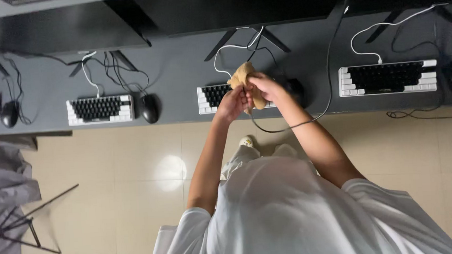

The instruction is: Cleaning a computer mouse, keyboard, and headphones with a soft cloth.

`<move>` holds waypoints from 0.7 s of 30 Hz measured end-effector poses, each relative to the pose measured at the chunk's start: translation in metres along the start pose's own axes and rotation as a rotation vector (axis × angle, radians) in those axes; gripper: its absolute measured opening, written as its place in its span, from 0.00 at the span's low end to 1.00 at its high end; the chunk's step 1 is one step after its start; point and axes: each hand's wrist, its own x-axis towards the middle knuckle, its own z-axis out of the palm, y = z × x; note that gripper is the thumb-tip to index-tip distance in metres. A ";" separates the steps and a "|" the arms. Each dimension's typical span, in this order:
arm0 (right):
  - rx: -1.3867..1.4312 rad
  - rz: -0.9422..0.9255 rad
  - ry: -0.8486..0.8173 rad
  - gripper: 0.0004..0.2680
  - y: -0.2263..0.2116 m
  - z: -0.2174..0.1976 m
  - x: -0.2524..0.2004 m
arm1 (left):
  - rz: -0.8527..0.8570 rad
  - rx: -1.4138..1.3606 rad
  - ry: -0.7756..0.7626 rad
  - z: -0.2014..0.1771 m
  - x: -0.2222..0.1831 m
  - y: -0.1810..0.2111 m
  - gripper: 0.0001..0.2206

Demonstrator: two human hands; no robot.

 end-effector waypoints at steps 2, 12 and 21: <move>0.057 -0.071 0.043 0.07 0.006 -0.004 0.004 | 0.076 0.088 -0.026 -0.009 0.010 -0.007 0.18; 0.336 -0.240 0.287 0.04 0.010 -0.077 0.112 | 0.075 0.463 0.073 0.006 0.005 -0.016 0.16; -0.033 -0.402 0.757 0.05 0.017 -0.173 0.213 | -0.014 0.581 0.071 0.012 0.013 -0.024 0.18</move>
